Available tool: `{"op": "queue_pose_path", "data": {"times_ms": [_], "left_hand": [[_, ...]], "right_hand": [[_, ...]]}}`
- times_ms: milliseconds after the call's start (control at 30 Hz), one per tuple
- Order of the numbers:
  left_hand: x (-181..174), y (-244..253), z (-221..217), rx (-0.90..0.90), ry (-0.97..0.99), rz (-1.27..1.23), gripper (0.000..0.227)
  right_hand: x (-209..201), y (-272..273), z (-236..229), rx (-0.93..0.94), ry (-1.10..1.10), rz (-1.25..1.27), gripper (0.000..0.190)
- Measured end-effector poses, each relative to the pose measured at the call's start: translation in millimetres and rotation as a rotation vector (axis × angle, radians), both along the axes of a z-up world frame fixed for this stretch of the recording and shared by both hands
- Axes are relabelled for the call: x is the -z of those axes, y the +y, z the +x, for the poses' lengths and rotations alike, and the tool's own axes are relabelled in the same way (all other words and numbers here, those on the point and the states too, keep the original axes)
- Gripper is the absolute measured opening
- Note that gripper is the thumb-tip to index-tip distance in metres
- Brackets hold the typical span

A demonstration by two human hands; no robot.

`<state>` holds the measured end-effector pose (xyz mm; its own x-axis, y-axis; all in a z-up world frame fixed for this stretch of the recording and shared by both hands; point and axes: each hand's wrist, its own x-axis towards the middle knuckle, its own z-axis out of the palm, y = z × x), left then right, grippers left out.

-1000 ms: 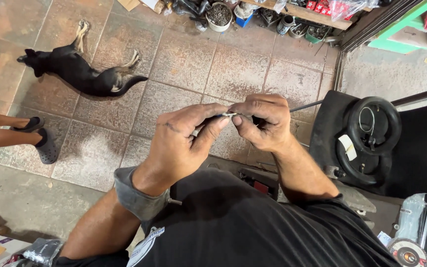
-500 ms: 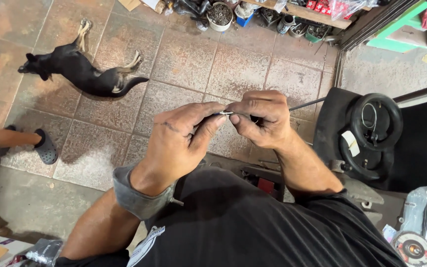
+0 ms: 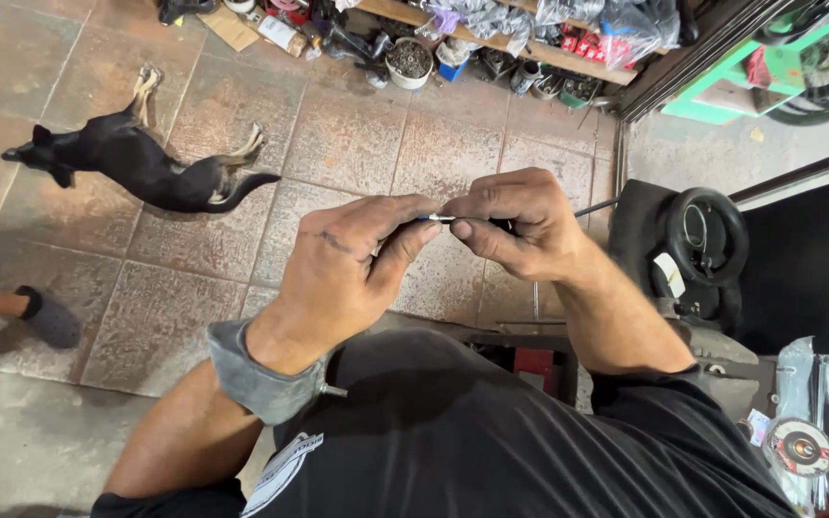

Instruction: The person uses pliers and a wrench to work on a metal part clamped in a vise. They then handle a small metal component, possibly a bolt or pin, and interact with another person who hands them a small box. The person opens the box and continues to manipulate the small metal piece.

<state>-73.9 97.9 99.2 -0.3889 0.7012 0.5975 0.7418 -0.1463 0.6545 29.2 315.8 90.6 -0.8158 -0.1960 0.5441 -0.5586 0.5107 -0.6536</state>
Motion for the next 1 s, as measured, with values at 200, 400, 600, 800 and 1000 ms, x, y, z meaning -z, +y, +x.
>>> {"op": "queue_pose_path", "data": {"times_ms": [200,400,600,800,1000], "left_hand": [[6,-30,-21,0.007,-0.028,0.06,0.024],[8,-40,-40,0.021,0.072,0.1,0.027],[9,-40,-47,-0.005,0.059,0.107,0.017],[26,-25,-53,0.027,-0.059,0.123,0.019],[26,-10,-42,0.106,-0.204,0.14,0.023]], "right_hand": [[-9,-35,-19,0.032,0.0,0.052,0.02],[-31,-55,-35,0.002,-0.047,0.113,0.021],[-18,-34,-48,0.059,-0.39,-0.05,0.023],[-36,-43,-50,0.095,-0.168,0.198,0.02],[-26,-21,-44,0.027,0.008,0.291,0.019]]}}
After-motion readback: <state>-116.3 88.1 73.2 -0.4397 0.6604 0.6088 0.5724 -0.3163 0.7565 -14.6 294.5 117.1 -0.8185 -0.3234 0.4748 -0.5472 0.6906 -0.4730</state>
